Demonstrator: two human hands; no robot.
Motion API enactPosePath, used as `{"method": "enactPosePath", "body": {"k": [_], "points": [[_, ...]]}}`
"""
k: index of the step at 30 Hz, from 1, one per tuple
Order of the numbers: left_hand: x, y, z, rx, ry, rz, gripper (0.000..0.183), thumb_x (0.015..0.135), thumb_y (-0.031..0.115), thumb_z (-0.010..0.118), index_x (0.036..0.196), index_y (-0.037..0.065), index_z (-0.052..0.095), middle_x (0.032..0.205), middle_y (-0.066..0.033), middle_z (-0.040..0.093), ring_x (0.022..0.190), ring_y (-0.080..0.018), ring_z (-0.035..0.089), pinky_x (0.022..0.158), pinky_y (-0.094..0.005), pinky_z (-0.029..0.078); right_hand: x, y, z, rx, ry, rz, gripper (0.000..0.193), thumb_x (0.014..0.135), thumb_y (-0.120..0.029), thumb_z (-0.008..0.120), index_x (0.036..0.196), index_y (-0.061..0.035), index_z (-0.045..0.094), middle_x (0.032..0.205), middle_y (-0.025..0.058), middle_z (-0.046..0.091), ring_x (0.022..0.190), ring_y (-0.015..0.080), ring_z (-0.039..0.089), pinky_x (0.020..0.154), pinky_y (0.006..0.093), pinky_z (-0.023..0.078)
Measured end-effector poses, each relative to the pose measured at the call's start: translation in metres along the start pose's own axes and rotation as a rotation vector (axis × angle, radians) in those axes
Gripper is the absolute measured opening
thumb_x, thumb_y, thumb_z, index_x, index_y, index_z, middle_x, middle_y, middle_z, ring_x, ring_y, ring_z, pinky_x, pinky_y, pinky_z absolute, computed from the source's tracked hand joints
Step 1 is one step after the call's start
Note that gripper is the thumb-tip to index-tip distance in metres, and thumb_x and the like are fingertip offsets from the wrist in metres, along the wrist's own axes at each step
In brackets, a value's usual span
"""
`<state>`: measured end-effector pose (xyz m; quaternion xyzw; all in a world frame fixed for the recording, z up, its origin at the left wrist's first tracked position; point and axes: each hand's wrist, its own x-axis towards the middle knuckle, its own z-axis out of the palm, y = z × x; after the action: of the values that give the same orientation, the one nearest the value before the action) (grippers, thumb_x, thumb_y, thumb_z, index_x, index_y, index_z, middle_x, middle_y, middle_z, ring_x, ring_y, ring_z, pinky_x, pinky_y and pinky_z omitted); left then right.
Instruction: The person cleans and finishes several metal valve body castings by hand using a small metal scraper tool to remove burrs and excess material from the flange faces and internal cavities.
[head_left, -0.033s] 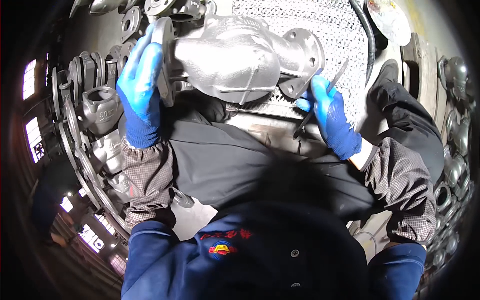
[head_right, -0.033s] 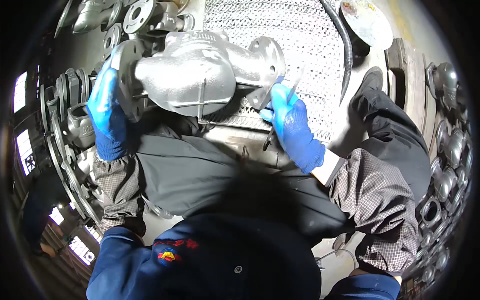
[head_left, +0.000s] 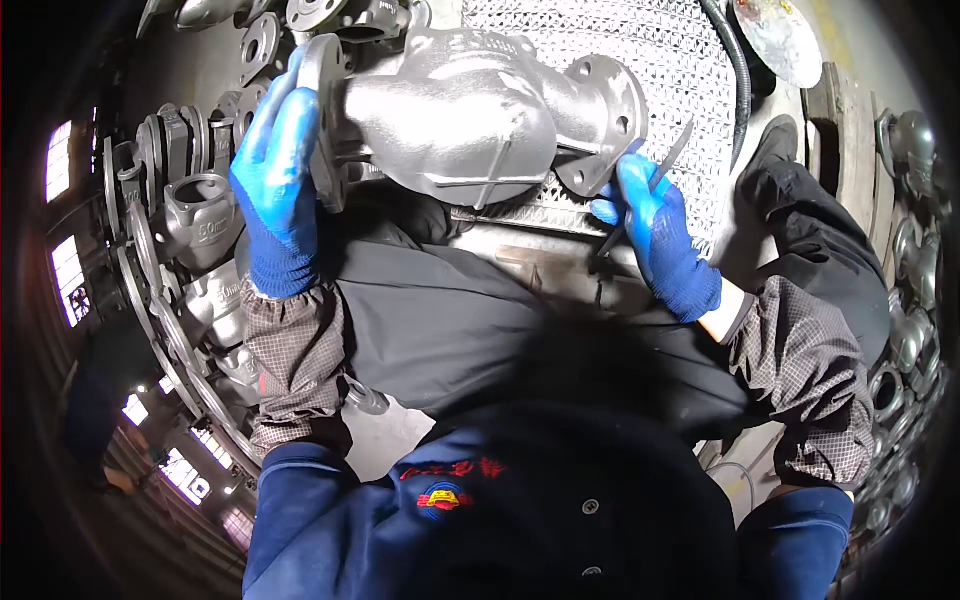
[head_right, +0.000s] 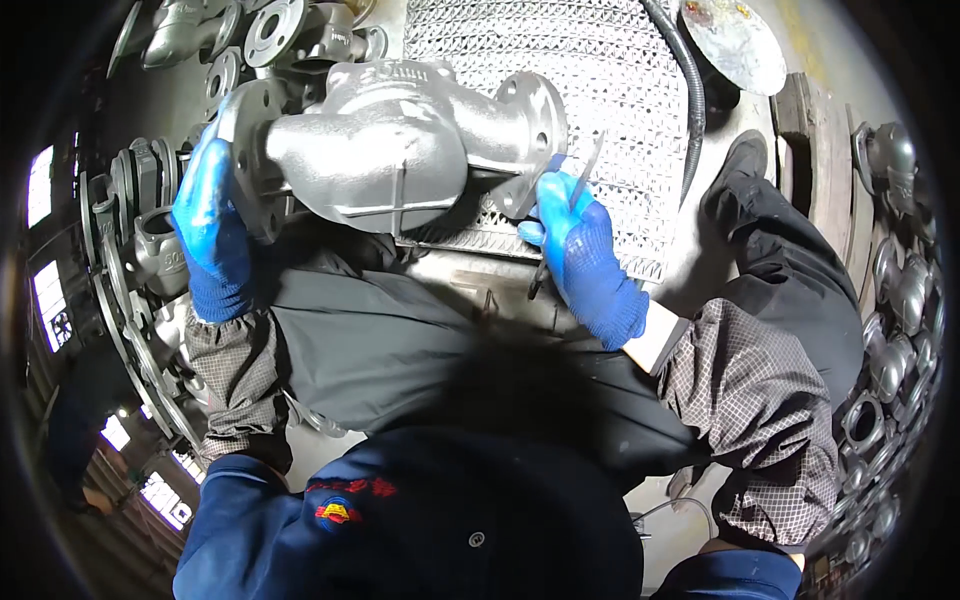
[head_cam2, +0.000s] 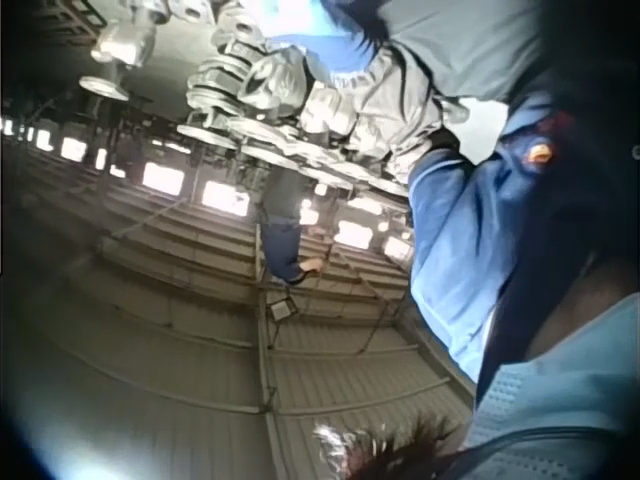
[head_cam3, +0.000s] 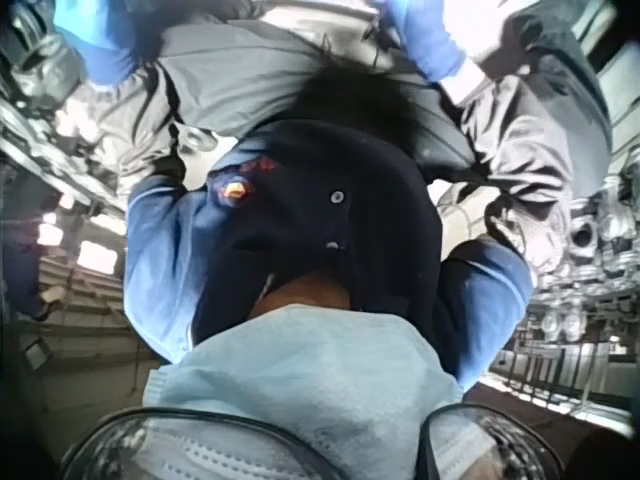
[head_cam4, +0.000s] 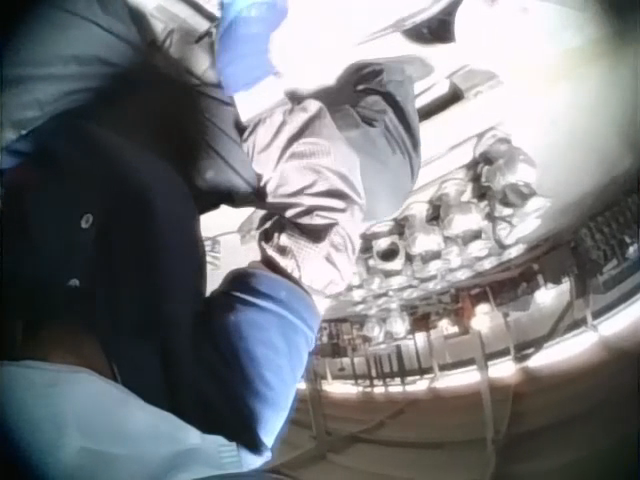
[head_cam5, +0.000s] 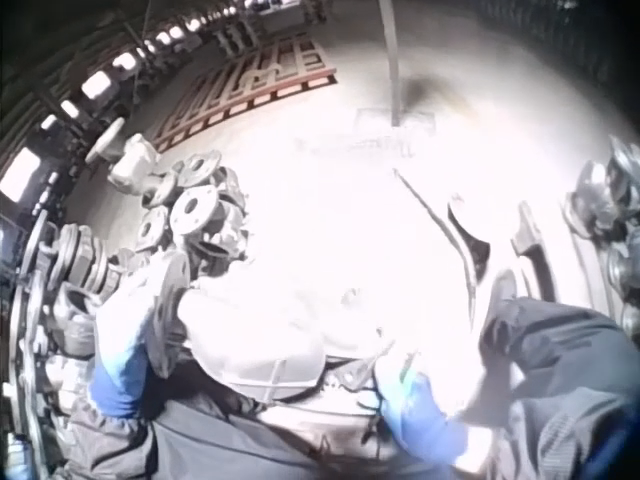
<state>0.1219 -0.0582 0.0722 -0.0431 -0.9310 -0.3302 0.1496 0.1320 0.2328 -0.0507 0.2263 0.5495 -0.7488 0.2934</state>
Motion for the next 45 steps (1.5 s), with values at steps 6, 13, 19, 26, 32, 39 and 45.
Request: {"method": "enactPosePath", "body": {"k": [6,13,19,26,32,39,45], "points": [[-0.008,-0.025,-0.013,0.356,-0.049,0.416,0.038,0.098,0.028,0.042,0.108,-0.005,0.059,0.115,-0.0247,0.058,0.096,-0.0341,0.064,0.074,-0.0343,0.055,-0.003,0.036,-0.014,-0.297,-0.184,-0.38,0.019,0.095,-0.017,0.044,0.083,-0.003,0.05,0.083,0.0036,0.051,0.072,0.0104,0.05,0.066,0.0269,0.048],[-0.007,-0.031,-0.013,0.35,-0.073,0.359,0.035,0.097,0.022,0.041,0.111,-0.005,0.058,0.113,-0.0234,0.059,0.102,-0.036,0.06,0.086,-0.0405,0.049,-0.004,0.027,-0.011,-0.315,-0.201,-0.222,0.017,0.093,-0.007,0.038,0.08,-0.0007,0.047,0.077,0.0045,0.049,0.067,0.0109,0.047,0.062,0.025,0.042],[-0.009,-0.045,-0.018,0.367,-0.11,0.35,0.036,0.098,0.022,0.041,0.112,-0.007,0.057,0.113,-0.0236,0.059,0.101,-0.0354,0.06,0.087,-0.0411,0.049,-0.007,0.025,-0.008,-0.382,-0.198,-0.365,0.018,0.092,0.0,0.037,0.076,-0.0013,0.046,0.073,0.0042,0.045,0.063,0.0107,0.044,0.059,0.0241,0.039],[-0.007,-0.038,-0.011,0.16,-0.085,0.202,0.019,0.091,0.007,0.053,0.102,-0.007,0.06,0.1,-0.0188,0.064,0.091,-0.0296,0.065,0.079,-0.0376,0.054,-0.007,0.02,-0.002,-0.696,-0.192,-0.586,0.019,0.093,-0.003,0.036,0.08,-0.0017,0.049,0.07,0.0013,0.045,0.057,0.0097,0.041,0.056,0.0235,0.038],[-0.01,-0.043,-0.004,0.078,-0.039,0.069,0.021,0.091,0.007,0.051,0.103,-0.008,0.059,0.094,-0.0146,0.064,0.084,-0.0242,0.064,0.075,-0.0337,0.053,-0.002,0.021,-0.006,-0.984,-0.118,-0.827,0.014,0.076,0.002,0.055,0.089,0.0003,0.054,0.079,0.0173,0.054,0.064,0.0304,0.058,0.05,0.0363,0.049],[-0.006,-0.012,-0.003,-0.54,0.034,-0.6,0.036,0.095,0.02,0.042,0.111,-0.009,0.058,0.1,-0.0133,0.063,0.092,-0.0193,0.059,0.089,-0.0314,0.044,-0.001,0.01,-0.006,-1.139,-0.113,-1.047,0.019,0.078,-0.003,0.055,0.096,0.0003,0.055,0.085,0.0173,0.058,0.063,0.0303,0.06,0.05,0.0359,0.049],[-0.006,-0.027,-0.003,0.27,-0.117,0.165,0.034,0.095,0.012,0.042,0.116,-0.013,0.053,0.112,-0.0215,0.061,0.102,-0.0287,0.06,0.092,-0.0367,0.045,-0.002,-0.005,-0.003,-0.444,-0.111,-0.397,0.024,0.098,-0.018,0.043,0.086,-0.0028,0.057,0.068,-0.0004,0.05,0.058,0.0078,0.044,0.056,0.0225,0.038]]}}
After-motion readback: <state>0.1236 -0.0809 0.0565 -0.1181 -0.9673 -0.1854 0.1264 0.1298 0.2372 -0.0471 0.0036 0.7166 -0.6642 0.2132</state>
